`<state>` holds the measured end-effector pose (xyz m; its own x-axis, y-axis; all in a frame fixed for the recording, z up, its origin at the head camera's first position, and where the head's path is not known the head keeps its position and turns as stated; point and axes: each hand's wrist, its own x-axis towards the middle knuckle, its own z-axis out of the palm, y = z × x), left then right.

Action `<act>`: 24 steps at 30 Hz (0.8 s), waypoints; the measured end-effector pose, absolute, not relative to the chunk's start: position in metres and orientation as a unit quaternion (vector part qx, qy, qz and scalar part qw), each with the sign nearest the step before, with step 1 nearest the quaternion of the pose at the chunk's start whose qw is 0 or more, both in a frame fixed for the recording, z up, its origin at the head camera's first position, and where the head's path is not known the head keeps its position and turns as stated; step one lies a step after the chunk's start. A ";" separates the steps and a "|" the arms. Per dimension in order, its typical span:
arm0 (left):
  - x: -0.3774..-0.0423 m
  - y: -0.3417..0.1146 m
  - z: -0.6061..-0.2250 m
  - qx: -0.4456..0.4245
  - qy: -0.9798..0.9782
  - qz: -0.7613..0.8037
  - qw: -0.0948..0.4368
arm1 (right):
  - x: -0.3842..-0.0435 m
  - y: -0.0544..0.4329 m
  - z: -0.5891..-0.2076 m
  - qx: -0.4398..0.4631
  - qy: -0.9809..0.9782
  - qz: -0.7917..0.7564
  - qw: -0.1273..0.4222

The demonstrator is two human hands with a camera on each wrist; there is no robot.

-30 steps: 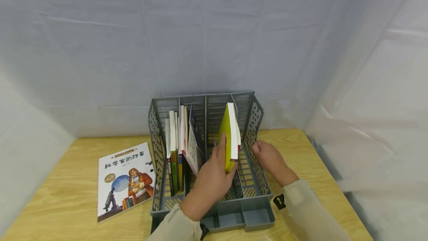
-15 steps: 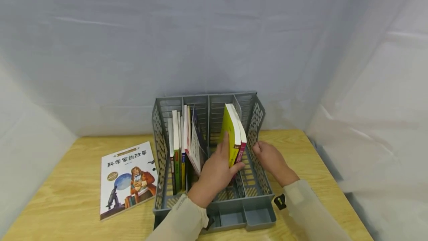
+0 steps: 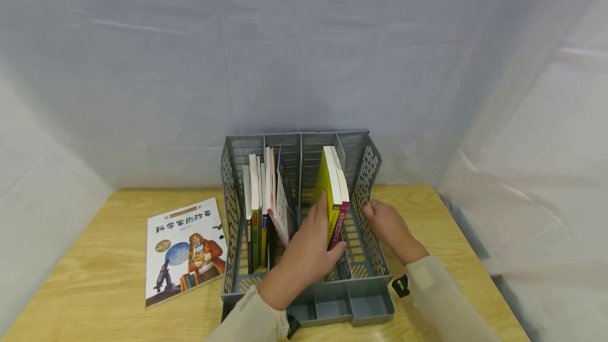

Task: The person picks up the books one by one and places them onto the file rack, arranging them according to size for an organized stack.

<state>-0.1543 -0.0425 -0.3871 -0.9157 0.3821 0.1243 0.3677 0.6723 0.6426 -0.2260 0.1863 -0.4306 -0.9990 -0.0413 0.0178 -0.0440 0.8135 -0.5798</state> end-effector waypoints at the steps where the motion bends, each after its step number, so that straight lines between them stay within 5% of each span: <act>1: -0.150 -0.045 -0.382 0.210 0.916 0.341 0.004 | -0.226 0.187 -0.431 0.022 -0.952 0.306 0.003; 5: -0.131 -0.064 -0.354 0.240 0.912 0.323 -0.076 | -0.226 0.188 -0.431 0.026 -0.950 0.312 0.000; 11: -0.125 -0.122 -0.324 0.287 0.811 0.390 -0.327 | -0.225 0.190 -0.430 0.026 -0.949 0.315 0.002; 14: -0.130 -0.159 -0.321 0.270 0.781 0.407 -0.390 | -0.225 0.190 -0.429 0.026 -0.948 0.316 0.003; 18: -0.135 -0.204 -0.333 0.157 0.835 0.402 -0.340 | -0.224 0.191 -0.430 0.023 -0.947 0.321 -0.001; 24: -0.148 -0.233 -0.375 0.037 0.947 0.318 -0.043 | -0.222 0.192 -0.430 0.020 -0.946 0.323 -0.005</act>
